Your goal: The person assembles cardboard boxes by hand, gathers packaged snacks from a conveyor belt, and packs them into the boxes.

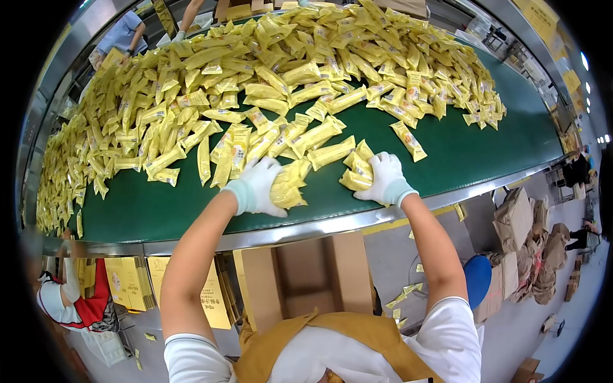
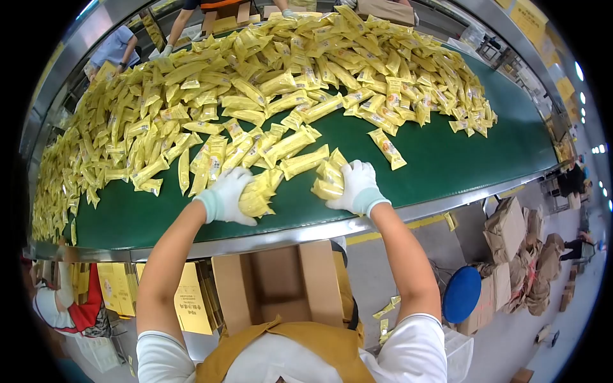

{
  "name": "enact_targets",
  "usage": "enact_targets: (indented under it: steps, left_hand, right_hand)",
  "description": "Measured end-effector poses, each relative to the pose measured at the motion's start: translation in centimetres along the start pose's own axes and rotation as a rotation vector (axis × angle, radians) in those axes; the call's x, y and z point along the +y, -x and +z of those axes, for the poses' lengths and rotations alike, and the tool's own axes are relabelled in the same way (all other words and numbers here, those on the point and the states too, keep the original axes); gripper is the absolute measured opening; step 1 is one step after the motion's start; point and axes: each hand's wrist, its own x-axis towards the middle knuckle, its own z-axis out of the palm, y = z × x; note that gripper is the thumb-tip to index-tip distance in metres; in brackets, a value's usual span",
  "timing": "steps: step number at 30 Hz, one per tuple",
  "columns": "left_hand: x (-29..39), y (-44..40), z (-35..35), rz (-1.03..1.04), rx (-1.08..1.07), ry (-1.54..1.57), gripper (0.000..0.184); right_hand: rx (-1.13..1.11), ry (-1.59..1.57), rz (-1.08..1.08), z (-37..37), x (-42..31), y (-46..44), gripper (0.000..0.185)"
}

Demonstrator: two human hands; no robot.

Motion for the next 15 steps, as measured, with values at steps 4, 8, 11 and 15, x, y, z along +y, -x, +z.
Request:
enact_targets:
  steps: [4,8,11,15]
  left_hand:
    - [1.3,4.4,-0.9,-0.26,0.033,0.032,0.097]
    - [0.5,8.1,1.1,-0.515,0.107,-0.106,0.096]
    - [-0.4,9.1,4.5,-0.481,0.298,-0.195,0.098]
    - [0.5,7.7,4.0,-0.6,0.197,-0.234,0.124]
  right_hand:
    - [-0.043,-0.096,-0.155,-0.7,0.8,2.3,0.083]
    - [0.181,-0.112,-0.347,0.6,1.6,3.6,0.094]
    - [0.212,-0.077,-0.329,0.8,0.7,3.8,0.105]
    - [0.065,0.055,-0.12,1.5,-0.3,2.9,0.117]
